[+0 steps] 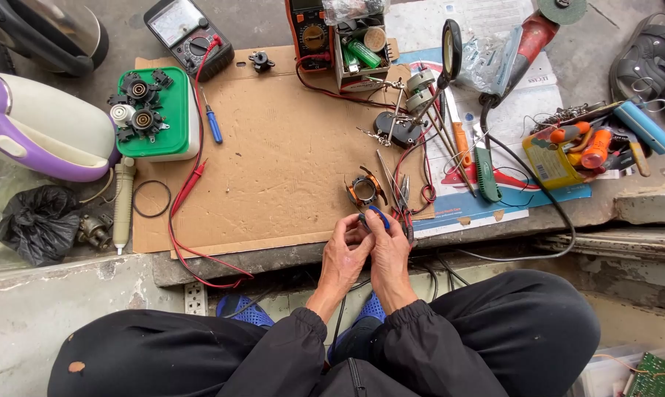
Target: Inspecting and preparing a stator core and copper wire spool for motor winding
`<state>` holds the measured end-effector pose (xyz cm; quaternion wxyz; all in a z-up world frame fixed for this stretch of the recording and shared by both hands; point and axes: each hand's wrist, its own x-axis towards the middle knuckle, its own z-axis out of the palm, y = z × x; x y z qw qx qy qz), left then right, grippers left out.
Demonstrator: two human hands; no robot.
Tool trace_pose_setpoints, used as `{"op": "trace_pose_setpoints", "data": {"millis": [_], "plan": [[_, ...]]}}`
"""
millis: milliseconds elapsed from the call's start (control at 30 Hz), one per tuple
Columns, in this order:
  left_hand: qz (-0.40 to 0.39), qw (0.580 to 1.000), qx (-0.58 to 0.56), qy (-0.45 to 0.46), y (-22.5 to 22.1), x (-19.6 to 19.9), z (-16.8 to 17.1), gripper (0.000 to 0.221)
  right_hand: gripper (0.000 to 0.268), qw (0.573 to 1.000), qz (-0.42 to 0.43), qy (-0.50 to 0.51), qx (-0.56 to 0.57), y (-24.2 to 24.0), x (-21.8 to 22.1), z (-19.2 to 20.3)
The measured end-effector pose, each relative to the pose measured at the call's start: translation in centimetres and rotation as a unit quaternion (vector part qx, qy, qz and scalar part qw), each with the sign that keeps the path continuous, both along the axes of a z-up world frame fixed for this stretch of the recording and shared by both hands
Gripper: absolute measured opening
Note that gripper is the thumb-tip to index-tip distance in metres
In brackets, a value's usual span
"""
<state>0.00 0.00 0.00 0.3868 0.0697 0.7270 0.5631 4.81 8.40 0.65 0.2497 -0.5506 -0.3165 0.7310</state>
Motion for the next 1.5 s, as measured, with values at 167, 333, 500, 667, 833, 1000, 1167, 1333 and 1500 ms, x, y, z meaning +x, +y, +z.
{"op": "trace_pose_setpoints", "data": {"millis": [167,333,500,667,833,1000,1167,1333,1500], "plan": [[-0.038,0.982,-0.032,0.182,0.1,-2.8,3.1,0.055,0.054,0.999,-0.031,0.02,-0.014,0.6,-0.2,-0.6],[-0.104,0.872,-0.016,0.477,4.3,-7.5,-1.2,0.04,0.056,0.991,-0.084,0.082,-0.062,1.3,0.1,-2.0],[-0.295,0.813,-0.235,0.445,8.2,-10.2,-4.0,0.033,0.044,0.982,-0.134,0.099,-0.084,1.6,0.1,-2.2],[-0.313,0.84,-0.241,0.371,7.7,-9.9,-5.4,0.034,0.042,0.981,-0.136,0.108,-0.083,1.7,0.1,-1.1],[-0.31,0.849,-0.217,0.369,6.6,-9.6,-4.9,0.038,0.044,0.977,-0.14,0.127,-0.1,1.8,0.3,-1.3],[-0.311,0.852,-0.226,0.354,7.5,-9.5,-1.6,0.051,0.038,0.97,-0.165,0.134,-0.121,2.1,1.1,-2.8],[-0.293,0.853,-0.258,0.348,9.6,-9.2,-3.8,0.042,0.039,0.965,-0.169,0.142,-0.139,2.5,1.7,-4.1],[-0.216,0.9,-0.205,0.319,7.9,-10.4,-6.1,0.032,0.041,0.958,-0.149,0.175,-0.17,2.7,1.6,-1.6],[-0.069,0.99,-0.046,0.111,2.1,-12.0,-5.7,0.04,0.044,0.955,-0.092,0.207,-0.193,2.9,1.2,0.0]]}}
